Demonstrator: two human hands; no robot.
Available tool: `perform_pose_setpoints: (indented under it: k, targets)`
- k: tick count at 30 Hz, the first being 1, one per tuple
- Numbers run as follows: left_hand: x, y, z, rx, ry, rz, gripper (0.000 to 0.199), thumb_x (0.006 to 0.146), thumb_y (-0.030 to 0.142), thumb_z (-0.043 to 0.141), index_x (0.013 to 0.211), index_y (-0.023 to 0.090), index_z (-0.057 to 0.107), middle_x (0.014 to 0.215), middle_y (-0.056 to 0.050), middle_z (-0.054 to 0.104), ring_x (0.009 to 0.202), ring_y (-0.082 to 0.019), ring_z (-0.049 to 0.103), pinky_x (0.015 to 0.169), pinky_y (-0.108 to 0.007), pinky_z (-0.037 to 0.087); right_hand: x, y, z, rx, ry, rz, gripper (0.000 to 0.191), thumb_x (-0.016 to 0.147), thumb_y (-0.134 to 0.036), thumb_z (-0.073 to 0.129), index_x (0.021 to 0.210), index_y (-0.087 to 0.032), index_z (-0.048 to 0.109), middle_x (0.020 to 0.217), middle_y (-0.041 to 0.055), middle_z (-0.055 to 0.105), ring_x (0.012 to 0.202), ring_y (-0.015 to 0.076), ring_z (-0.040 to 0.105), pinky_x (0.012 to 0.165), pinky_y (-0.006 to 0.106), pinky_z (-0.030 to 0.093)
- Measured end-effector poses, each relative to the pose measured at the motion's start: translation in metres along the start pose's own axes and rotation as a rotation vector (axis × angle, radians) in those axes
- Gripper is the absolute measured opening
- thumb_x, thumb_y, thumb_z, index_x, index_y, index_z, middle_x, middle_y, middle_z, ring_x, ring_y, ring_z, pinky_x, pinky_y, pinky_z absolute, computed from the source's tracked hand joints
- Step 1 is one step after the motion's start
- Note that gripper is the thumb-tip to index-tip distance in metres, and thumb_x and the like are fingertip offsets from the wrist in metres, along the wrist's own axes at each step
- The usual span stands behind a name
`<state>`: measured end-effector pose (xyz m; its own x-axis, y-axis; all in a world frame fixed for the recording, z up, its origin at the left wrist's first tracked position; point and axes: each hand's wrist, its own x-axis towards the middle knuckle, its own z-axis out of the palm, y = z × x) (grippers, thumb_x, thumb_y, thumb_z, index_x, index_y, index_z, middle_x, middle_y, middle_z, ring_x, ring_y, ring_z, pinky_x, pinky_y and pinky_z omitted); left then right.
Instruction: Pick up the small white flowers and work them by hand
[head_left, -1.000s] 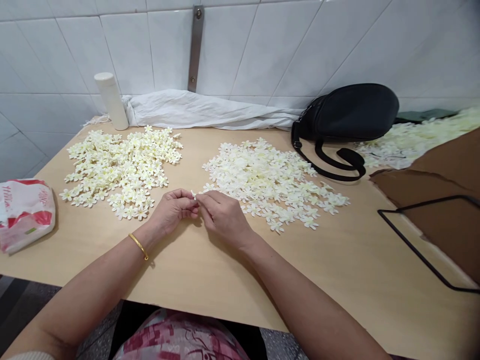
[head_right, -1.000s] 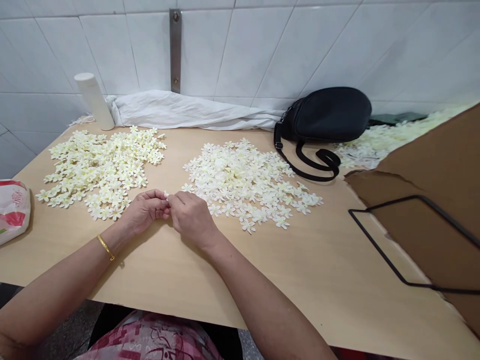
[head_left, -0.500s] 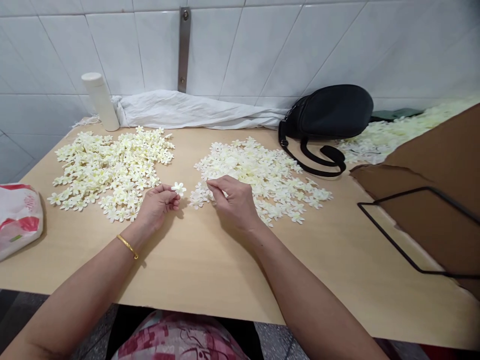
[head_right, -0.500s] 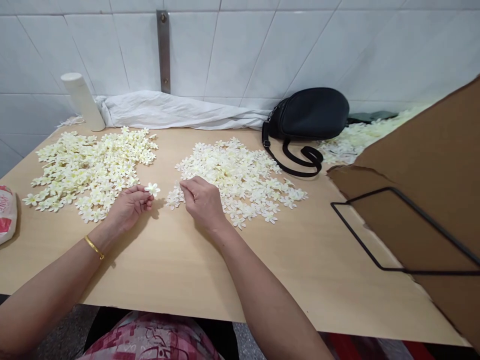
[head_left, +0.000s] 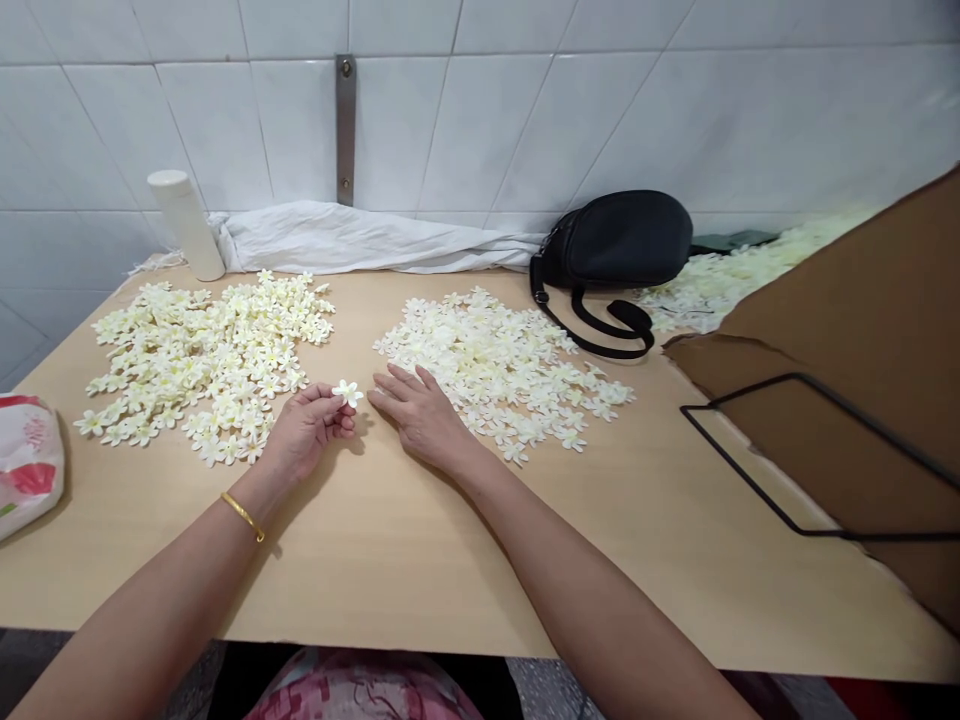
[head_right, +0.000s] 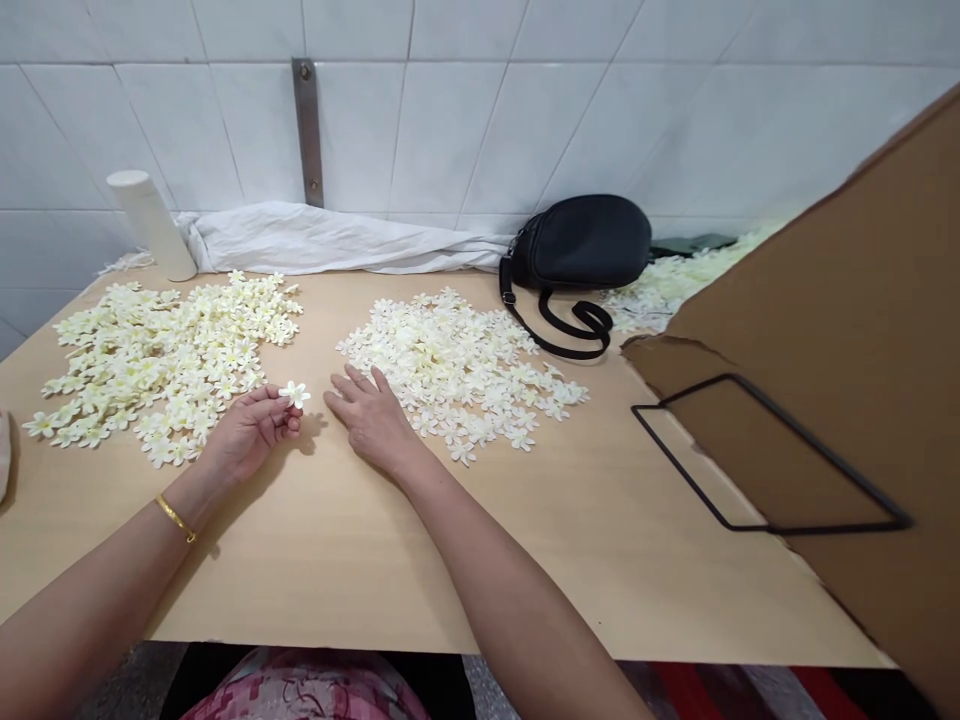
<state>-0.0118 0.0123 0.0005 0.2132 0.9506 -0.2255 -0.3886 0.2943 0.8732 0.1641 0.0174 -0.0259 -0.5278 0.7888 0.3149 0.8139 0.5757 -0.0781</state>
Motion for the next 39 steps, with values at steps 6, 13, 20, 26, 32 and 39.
perform_pose_setpoints:
  k: [6,13,20,26,32,39]
  targets:
    - [-0.001,0.001,0.002,0.035,-0.013,0.004,0.012,0.063,0.013,0.064,0.065,0.012,0.052,0.059,-0.003,0.061,0.049,-0.009,0.056,0.052,-0.021,0.045,0.006,0.004,-0.001,-0.048,0.275,0.137,0.045,0.075,-0.007,0.045,0.118,-0.017,0.052,0.130,0.0161,0.042,0.122,0.0292,0.032,0.097,0.048,0.027]
    - [-0.002,-0.003,0.005,0.064,0.045,0.036,0.012,0.062,0.012,0.063,0.065,0.012,0.051,0.056,-0.001,0.059,0.046,-0.007,0.053,0.050,-0.020,0.043,-0.002,-0.018,-0.015,0.235,0.587,-0.048,0.023,0.083,-0.014,0.042,0.098,-0.017,0.059,0.088,0.0089,0.060,0.086,0.0186,0.052,0.077,0.034,0.044]
    - [-0.005,-0.006,0.011,0.119,-0.028,0.061,0.007,0.065,0.011,0.060,0.065,0.012,0.053,0.053,-0.001,0.057,0.044,-0.008,0.051,0.047,-0.021,0.042,-0.004,-0.031,-0.007,0.362,0.514,-0.097,0.021,0.084,-0.016,0.043,0.095,-0.014,0.061,0.080,0.0089,0.065,0.076,0.0181,0.056,0.070,0.032,0.046]
    - [-0.005,-0.002,0.012,0.148,-0.098,0.089,0.011,0.063,0.014,0.065,0.066,0.012,0.055,0.053,0.000,0.057,0.045,-0.007,0.050,0.046,-0.021,0.041,-0.004,-0.031,-0.005,0.670,0.468,0.116,0.020,0.082,-0.018,0.044,0.092,-0.018,0.062,0.086,0.0056,0.066,0.080,0.0160,0.059,0.075,0.031,0.047]
    - [-0.005,-0.007,0.014,0.118,-0.154,0.065,0.015,0.063,0.019,0.068,0.068,0.012,0.056,0.056,-0.001,0.058,0.047,-0.008,0.052,0.047,-0.021,0.042,-0.003,-0.029,-0.009,0.942,0.425,0.271,0.011,0.077,-0.021,0.050,0.075,-0.017,0.059,0.072,0.0011,0.061,0.069,0.0129,0.057,0.067,0.026,0.045]
    - [-0.003,-0.009,0.007,0.090,-0.148,-0.008,0.021,0.068,0.029,0.065,0.071,0.009,0.060,0.061,-0.005,0.061,0.050,-0.010,0.056,0.051,-0.024,0.047,-0.005,-0.027,-0.008,0.789,0.364,0.337,0.013,0.078,-0.022,0.047,0.069,-0.017,0.054,0.062,-0.0011,0.055,0.059,0.0115,0.049,0.057,0.024,0.039]
